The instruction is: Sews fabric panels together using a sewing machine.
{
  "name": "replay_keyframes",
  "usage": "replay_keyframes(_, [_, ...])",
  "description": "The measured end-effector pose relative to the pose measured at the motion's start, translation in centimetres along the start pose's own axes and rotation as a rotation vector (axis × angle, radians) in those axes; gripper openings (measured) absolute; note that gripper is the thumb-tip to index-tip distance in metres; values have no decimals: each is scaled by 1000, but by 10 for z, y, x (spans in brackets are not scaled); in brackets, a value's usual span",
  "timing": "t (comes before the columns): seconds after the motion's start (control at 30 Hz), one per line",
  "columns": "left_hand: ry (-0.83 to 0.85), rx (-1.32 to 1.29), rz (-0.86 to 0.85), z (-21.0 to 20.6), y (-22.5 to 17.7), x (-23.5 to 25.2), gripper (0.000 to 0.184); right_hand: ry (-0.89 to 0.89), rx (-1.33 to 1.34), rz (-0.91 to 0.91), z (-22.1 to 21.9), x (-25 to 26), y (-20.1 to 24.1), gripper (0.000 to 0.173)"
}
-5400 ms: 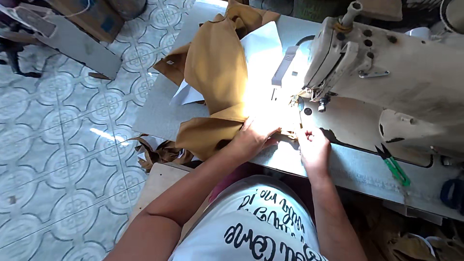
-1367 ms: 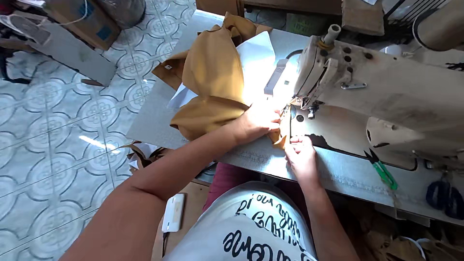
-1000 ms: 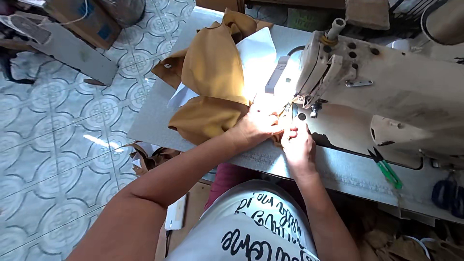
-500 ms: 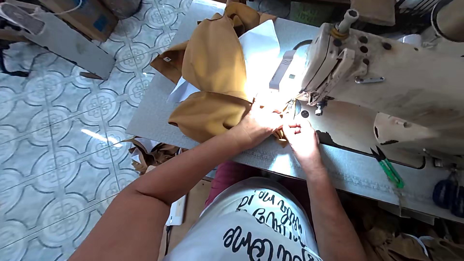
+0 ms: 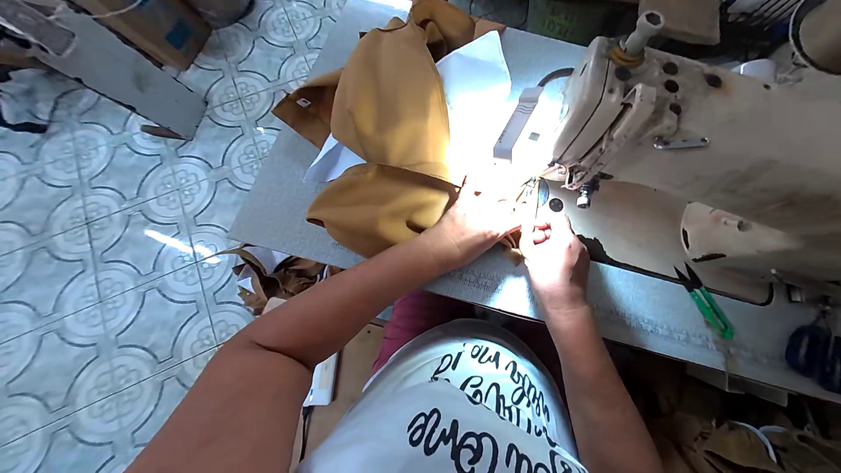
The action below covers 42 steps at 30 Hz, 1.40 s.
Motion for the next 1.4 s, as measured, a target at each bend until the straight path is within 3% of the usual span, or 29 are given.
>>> replay_keyframes(0.3, [77,38,15,-6,-4,9,32,-28,28,55,8,1,-3,6])
replay_keyframes(0.43, [267,45,61,5,-11,10,33,12,2,61,2,-1,1,8])
replay_keyframes(0.9, [178,28,-68,10,-2,-2,30,-53,6,165,-8,-9,-5,9])
replay_keyframes(1.13, [191,26,-40,14,-5,-5,30,-135,-94,328,-12,-19,-9,13])
replay_keyframes(1.4, [160,16,-42,6,12,6,29,-174,-143,367,-20,-6,-11,14])
Point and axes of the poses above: each hand's wrist, its own x-axis towards the middle knuckle, its own z-axis out of the back of the hand, y = z × x, the point moved 1 cm from there along x, towards the middle knuckle, and after that the axes turned 5 degrees about -y, right-handed, at the moved point
